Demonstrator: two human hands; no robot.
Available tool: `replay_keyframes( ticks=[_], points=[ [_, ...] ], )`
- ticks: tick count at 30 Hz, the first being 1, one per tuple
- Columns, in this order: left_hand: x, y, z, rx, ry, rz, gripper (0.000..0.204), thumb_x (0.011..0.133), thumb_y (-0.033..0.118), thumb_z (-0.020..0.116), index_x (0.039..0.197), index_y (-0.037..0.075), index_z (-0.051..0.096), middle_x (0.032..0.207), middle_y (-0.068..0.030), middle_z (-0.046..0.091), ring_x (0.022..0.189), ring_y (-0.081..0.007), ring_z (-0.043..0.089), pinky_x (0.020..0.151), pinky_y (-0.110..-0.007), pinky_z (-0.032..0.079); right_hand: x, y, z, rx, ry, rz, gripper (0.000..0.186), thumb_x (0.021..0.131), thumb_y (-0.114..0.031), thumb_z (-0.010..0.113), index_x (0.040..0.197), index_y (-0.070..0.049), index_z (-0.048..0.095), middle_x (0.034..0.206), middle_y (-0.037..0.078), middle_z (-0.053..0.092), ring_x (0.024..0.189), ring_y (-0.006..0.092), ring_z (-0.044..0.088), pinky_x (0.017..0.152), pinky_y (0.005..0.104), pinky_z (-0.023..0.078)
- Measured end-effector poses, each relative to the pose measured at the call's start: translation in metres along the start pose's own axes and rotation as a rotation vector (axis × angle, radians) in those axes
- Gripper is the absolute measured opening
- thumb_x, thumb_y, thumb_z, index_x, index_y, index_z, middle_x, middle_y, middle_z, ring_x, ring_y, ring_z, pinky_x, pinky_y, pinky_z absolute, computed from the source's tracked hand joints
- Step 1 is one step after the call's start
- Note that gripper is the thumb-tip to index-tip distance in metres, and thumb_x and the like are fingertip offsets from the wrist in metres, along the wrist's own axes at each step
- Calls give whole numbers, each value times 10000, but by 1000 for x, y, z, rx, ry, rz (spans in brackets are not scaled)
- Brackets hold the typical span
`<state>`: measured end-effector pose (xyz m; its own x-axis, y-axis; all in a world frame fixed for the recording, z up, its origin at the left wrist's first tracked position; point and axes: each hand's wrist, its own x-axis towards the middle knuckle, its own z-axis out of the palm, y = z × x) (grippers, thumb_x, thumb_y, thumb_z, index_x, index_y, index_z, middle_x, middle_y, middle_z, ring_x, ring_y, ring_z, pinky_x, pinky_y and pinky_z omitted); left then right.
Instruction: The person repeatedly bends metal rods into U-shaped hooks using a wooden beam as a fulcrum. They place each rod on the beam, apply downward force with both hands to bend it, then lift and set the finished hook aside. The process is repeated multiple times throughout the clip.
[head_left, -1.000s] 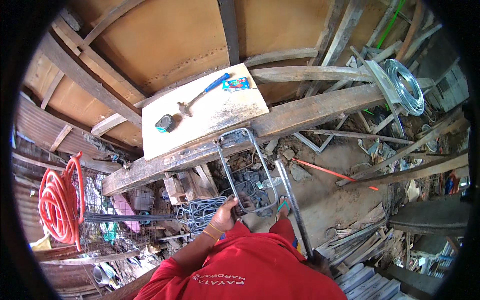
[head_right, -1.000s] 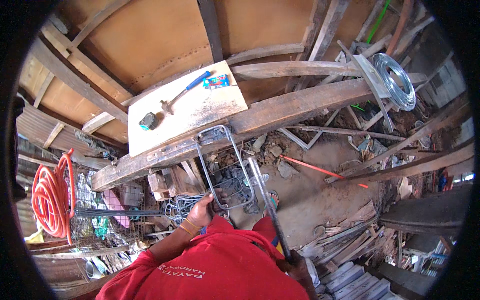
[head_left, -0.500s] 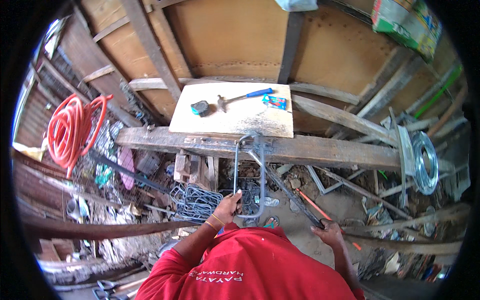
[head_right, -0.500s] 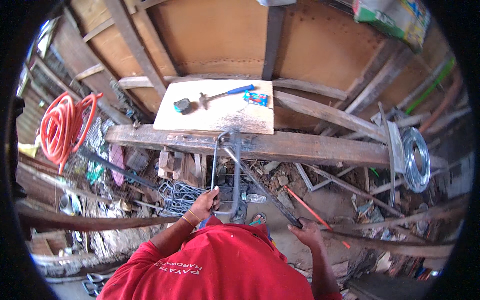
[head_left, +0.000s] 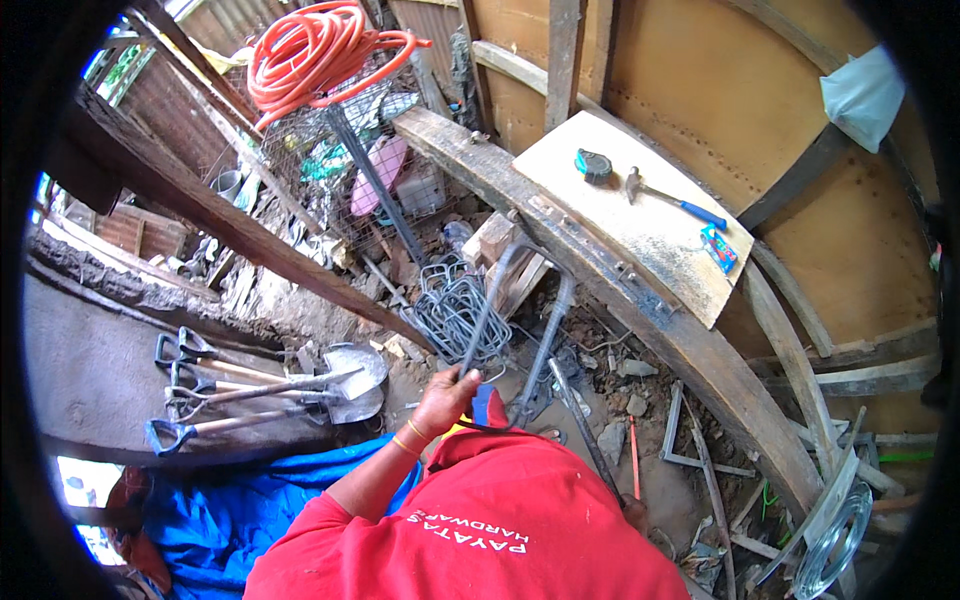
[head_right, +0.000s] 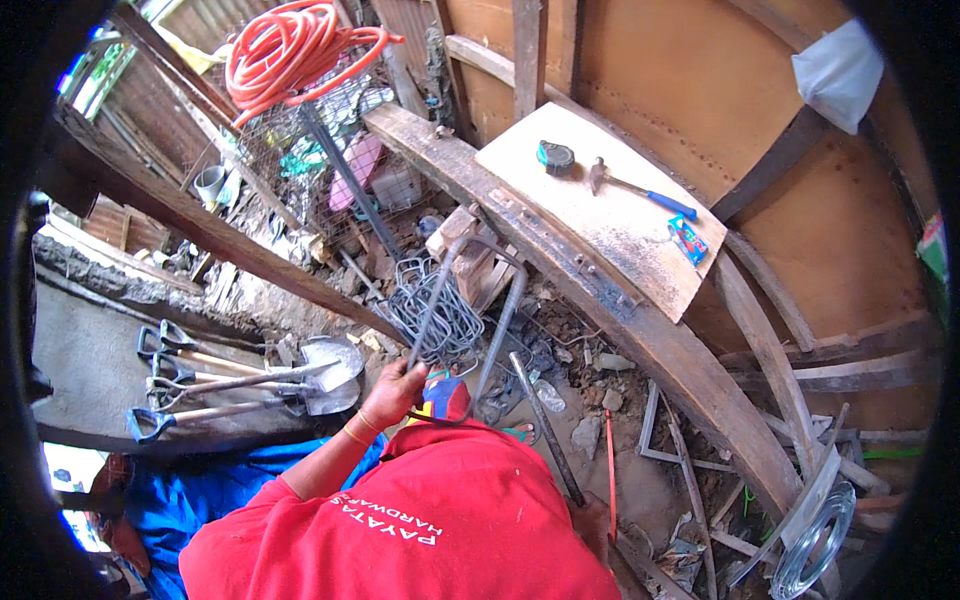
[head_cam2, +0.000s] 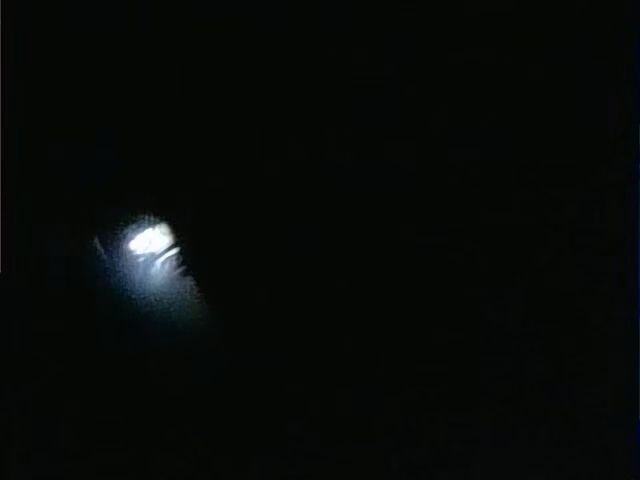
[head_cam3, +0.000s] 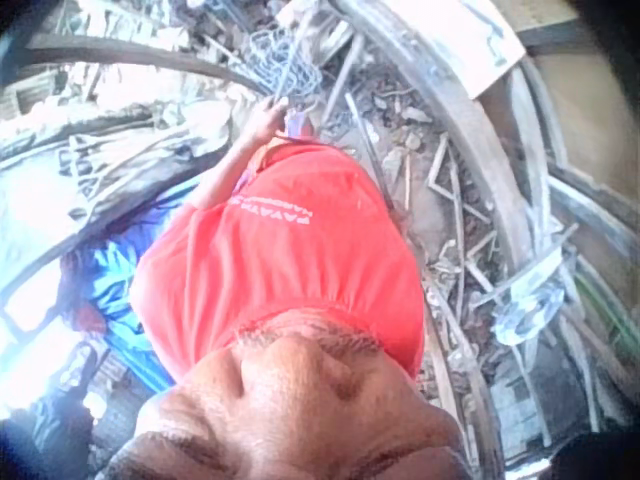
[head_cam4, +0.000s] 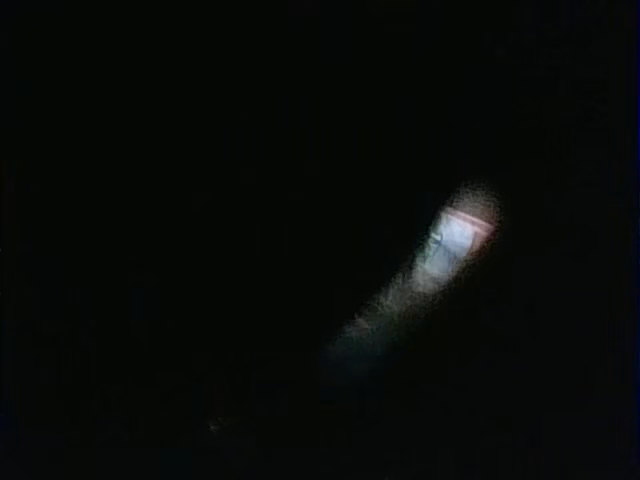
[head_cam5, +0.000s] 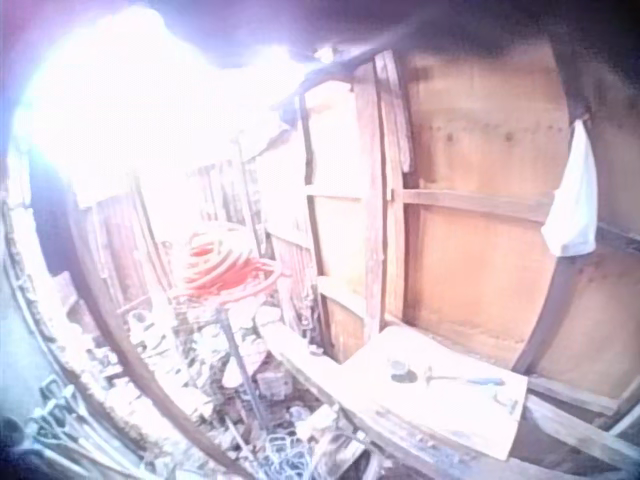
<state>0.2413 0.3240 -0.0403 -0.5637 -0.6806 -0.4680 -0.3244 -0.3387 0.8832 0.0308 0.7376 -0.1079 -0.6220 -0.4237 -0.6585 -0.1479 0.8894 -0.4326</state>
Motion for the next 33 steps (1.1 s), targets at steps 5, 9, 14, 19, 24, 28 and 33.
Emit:
replay_keyframes(
  ticks=[5, 9, 14, 19, 24, 28, 33],
  points=[
    [2, -30, -41, -109, 277, 56, 393, 1029, 409, 614, 884, 44, 586, 661, 2, 536, 526, -105, 521, 478, -303, 468, 21, 32, 11, -148, 1, -69, 453, 797, -478, 779, 945, -53, 729, 831, 192, 709, 830, 369, 710, 749, 455, 537],
    [65, -87, -75, -110, 424, 110, 344, 998, 374, 676, 1039, 39, 610, 745, -6, 578, 613, -110, 521, 567, -290, 470, 40, 54, 15, -268, -20, -47, 511, 772, -556, 786, 944, -77, 738, 841, 190, 716, 869, 392, 715, 756, 465, 546],
    [118, -182, -111, 778, 386, -367, 1110, 754, 616, 809, 1556, 26, 318, 1511, -316, 432, 1365, -475, 479, 1142, -482, 401, 43, 55, 22, -256, -6, 46, 518, 787, -563, 770, 928, -65, 737, 810, 166, 726, 829, 361, 730, 731, 467, 556],
    [152, -215, -107, 633, 140, -304, 688, 879, 461, 767, 1363, -2, 608, 1369, -246, 621, 1305, -358, 583, 1105, -391, 452, 67, 4, 34, -257, -16, 114, 511, 790, -555, 770, 924, -63, 737, 800, 161, 721, 812, 352, 724, 719, 465, 552],
    [249, -168, -138, 460, 284, -195, 413, 911, 352, 732, 1131, 3, 720, 1088, -195, 748, 1021, -327, 719, 902, -407, 550, 122, -94, 48, -250, -27, 115, 503, 794, -547, 769, 920, -60, 737, 790, 155, 717, 795, 344, 717, 706, 462, 548],
    [379, -114, -218, 317, 689, -42, 310, 921, 290, 670, 919, -17, 715, 864, -220, 731, 782, -362, 697, 757, -453, 545, 176, -188, 60, -255, -38, 105, 497, 798, -540, 768, 917, -58, 737, 781, 150, 713, 782, 337, 712, 696, 460, 545],
    [540, -25, -356, -188, 991, 97, 200, 898, 207, 712, 961, 19, 745, 927, -178, 747, 841, -301, 708, 803, -412, 550, 231, -284, 65, -255, -53, 101, 490, 802, -532, 767, 913, -56, 737, 771, 145, 708, 765, 329, 706, 684, 457, 541]
  ],
)
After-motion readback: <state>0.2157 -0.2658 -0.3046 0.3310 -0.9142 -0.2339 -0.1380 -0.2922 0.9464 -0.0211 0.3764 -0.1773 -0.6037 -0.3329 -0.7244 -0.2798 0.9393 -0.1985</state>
